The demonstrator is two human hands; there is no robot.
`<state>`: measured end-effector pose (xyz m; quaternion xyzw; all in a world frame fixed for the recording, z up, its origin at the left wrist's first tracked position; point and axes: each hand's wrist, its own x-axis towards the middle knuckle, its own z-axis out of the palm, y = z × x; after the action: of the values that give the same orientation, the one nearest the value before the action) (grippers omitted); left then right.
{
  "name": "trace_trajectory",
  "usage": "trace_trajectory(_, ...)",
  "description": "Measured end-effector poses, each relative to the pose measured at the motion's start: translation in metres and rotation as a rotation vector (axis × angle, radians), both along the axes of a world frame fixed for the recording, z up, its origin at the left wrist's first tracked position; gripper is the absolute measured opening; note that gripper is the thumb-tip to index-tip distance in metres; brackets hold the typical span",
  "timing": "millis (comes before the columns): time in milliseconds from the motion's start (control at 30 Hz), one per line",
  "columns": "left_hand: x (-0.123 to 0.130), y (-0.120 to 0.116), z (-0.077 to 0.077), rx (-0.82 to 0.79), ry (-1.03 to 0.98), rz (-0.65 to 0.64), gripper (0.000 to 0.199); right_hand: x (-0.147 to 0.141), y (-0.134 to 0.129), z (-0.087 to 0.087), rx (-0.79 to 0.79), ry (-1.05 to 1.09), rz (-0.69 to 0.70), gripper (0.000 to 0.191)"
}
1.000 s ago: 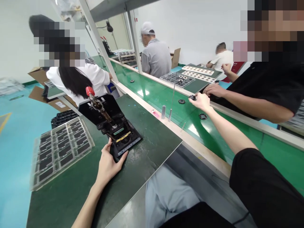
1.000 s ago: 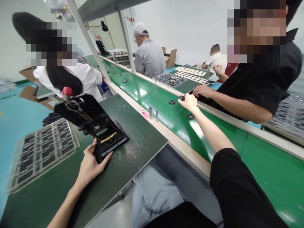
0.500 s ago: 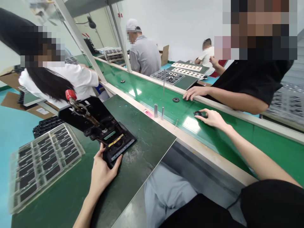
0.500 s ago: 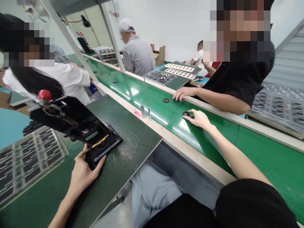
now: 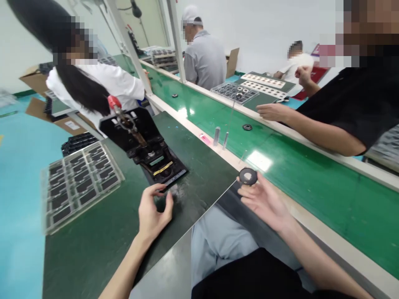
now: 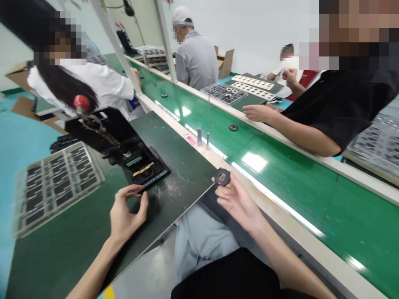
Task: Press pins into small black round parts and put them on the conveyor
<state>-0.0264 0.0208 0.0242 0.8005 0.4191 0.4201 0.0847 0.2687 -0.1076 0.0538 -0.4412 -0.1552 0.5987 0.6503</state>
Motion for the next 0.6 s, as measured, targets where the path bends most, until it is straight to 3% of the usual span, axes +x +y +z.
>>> trace_trajectory(67,0.007,-0.011,0.003,-0.071,-0.035,-0.140,0.017,-0.032,0.008,-0.006,0.041,-0.153,0.088,0.056)
trace_trajectory(133,0.011,-0.017,0.003,-0.154,-0.034,-0.249,0.017,-0.054,0.024,-0.014,0.153,-0.543,0.128,0.055)
trace_trajectory(233,0.009,-0.016,-0.001,-0.234,-0.016,-0.309,0.024,-0.071,0.053,-0.026,0.432,-1.195,0.261,0.039)
trace_trajectory(300,0.006,-0.013,-0.003,-0.282,0.001,-0.326,0.025,-0.074,0.069,-0.031,0.570,-1.431,0.391,0.034)
trace_trajectory(367,0.004,-0.011,-0.005,-0.336,0.021,-0.324,0.026,-0.072,0.078,-0.034,0.597,-1.484,0.465,0.039)
trace_trajectory(433,0.004,-0.011,-0.007,-0.374,0.047,-0.325,0.030,-0.065,0.081,-0.036,0.532,-1.402,0.467,0.044)
trace_trajectory(600,0.006,-0.013,-0.010,-0.365,0.144,-0.385,0.048,-0.043,0.094,-0.032,0.319,-1.094,0.344,0.035)
